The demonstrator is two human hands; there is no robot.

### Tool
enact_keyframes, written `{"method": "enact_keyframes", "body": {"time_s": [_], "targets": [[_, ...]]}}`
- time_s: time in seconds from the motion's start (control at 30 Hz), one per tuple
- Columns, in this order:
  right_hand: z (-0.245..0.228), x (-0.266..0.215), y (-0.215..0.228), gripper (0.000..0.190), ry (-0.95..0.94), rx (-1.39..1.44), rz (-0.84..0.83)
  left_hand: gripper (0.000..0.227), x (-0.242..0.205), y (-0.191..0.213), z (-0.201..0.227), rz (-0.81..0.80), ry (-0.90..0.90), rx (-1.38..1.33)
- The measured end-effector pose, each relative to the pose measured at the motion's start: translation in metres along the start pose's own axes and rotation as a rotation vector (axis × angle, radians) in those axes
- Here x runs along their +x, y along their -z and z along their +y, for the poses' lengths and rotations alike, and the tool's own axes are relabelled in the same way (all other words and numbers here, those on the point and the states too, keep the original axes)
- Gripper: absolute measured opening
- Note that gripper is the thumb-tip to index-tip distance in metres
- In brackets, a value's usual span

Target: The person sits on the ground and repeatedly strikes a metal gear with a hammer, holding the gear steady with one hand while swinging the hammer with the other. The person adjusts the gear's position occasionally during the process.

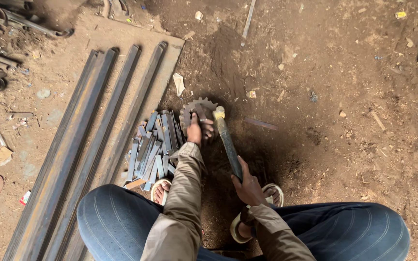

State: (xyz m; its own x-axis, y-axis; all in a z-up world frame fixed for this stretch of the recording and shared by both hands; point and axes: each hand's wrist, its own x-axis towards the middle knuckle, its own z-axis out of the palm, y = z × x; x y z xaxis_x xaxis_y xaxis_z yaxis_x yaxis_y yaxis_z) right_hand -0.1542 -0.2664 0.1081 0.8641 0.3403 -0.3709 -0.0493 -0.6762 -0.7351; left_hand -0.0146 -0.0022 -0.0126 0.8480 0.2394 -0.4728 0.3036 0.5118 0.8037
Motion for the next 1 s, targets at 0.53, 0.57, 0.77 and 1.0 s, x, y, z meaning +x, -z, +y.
{"method": "enact_keyframes", "body": {"time_s": [0.53, 0.57, 0.77, 1.0], "targets": [[-0.006, -0.003, 0.002, 0.075, 0.037, 0.065, -0.012, 0.043, 0.000, 0.005, -0.038, 0.479, -0.513, 1.383], [-0.007, -0.003, 0.001, 0.075, 0.028, 0.060, -0.016, 0.040, -0.002, 0.005, -0.039, 0.519, -0.535, 1.431], [-0.010, -0.004, 0.004, 0.075, 0.018, 0.053, -0.016, 0.021, 0.001, -0.003, -0.041, 0.563, -0.608, 1.308], [-0.006, -0.002, 0.002, 0.076, 0.014, 0.041, -0.027, 0.053, 0.008, -0.007, -0.046, 0.407, -0.652, 0.583]]}}
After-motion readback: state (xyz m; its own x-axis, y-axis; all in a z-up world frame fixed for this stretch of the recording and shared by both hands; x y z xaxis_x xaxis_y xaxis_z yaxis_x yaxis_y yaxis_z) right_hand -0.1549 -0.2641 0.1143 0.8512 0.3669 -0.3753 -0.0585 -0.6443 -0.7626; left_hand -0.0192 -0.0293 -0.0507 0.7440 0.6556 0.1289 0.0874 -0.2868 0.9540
